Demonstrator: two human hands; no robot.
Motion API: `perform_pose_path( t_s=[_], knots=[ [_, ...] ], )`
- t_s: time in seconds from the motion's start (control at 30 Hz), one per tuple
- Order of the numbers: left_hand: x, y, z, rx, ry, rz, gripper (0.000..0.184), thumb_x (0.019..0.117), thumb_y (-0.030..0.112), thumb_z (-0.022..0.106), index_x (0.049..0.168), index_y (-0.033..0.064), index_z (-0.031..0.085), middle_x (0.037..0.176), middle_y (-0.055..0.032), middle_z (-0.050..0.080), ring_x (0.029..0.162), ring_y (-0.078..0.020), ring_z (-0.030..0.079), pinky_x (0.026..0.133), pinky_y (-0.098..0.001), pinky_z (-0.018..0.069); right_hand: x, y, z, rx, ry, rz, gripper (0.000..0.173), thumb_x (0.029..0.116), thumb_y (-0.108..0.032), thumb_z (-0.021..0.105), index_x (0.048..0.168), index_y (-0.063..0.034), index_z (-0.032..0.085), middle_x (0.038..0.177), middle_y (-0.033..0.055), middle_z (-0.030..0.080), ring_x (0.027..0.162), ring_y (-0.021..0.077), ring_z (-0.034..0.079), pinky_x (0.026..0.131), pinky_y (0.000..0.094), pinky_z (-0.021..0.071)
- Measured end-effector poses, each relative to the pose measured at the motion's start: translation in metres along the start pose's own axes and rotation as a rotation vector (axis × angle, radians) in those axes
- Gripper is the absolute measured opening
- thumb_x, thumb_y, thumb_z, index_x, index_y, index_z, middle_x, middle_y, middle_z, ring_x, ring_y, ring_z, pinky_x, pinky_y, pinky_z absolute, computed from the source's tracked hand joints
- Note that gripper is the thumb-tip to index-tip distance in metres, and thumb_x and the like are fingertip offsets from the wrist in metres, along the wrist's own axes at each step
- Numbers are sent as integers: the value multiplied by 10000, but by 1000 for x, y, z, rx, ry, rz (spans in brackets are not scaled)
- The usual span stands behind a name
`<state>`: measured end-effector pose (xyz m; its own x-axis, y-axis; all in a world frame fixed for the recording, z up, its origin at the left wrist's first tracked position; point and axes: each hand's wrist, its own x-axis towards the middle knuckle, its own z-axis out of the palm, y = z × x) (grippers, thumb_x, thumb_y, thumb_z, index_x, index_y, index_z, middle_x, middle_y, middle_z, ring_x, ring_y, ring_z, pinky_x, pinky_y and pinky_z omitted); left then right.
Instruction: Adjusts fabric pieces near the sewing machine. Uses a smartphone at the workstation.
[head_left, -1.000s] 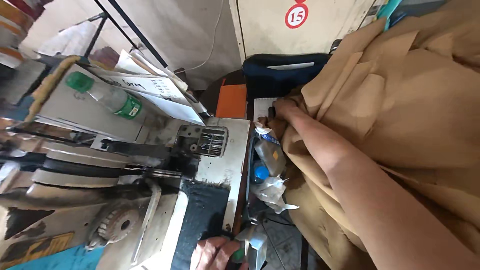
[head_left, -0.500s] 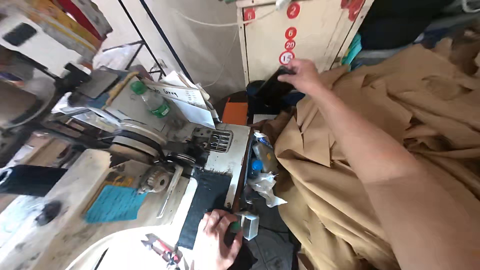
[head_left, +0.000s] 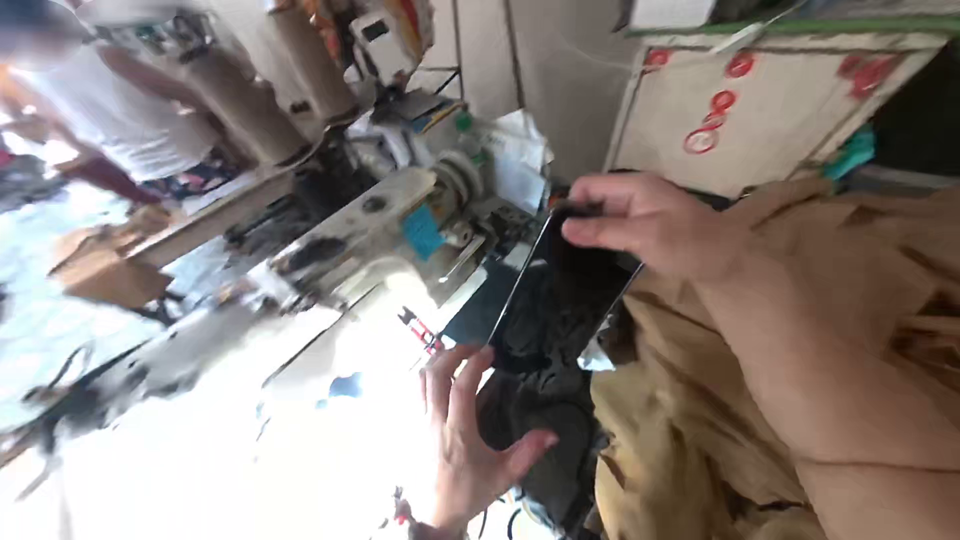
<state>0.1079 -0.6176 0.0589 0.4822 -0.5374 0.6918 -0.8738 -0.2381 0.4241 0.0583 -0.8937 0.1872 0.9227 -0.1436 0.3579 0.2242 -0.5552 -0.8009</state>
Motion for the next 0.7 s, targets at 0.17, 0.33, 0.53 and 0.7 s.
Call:
perform_pose_path(
  t_s=[0.17, 0.33, 0.53, 0.7],
  knots=[
    [-77, 30, -65, 209, -84, -274, 1181, 655, 635, 817, 1488, -86, 391, 1359, -292, 575, 1189, -259, 631, 981, -346, 524, -8, -35, 125, 179, -425, 3, 144, 1025, -134, 560, 904, -68, 601, 705, -17, 556, 622, 29, 533, 577, 202, 444],
    [-164, 35, -99, 101, 46, -498, 1126, 658, 496, 852, 1448, -160, 391, 1368, -274, 580, 1267, -178, 595, 1067, -277, 485, -39, -108, 200, 403, -604, 613, 541, 1136, -347, 186, 1274, 3, 574, 1068, 112, 666, 941, 133, 646, 867, 301, 526],
    [-213, 46, -131, -48, 210, -830, 1167, 638, 499, 852, 1488, -129, 356, 1448, -277, 510, 1360, -205, 516, 1116, -313, 432, -79, -30, 315, 1172, -992, 376, 796, 902, -839, 336, 1323, -199, 553, 1189, -46, 700, 1149, 104, 650, 972, 331, 546],
    [-234, 43, -157, -342, 336, -974, 1196, 676, 504, 838, 1533, -115, 277, 1544, -277, 405, 1434, -188, 428, 1145, -301, 391, -105, -50, 369, 1154, -976, 369, 620, 895, -530, 694, 1347, -136, 537, 1237, -40, 695, 1175, 82, 645, 1024, 284, 518]
  ],
)
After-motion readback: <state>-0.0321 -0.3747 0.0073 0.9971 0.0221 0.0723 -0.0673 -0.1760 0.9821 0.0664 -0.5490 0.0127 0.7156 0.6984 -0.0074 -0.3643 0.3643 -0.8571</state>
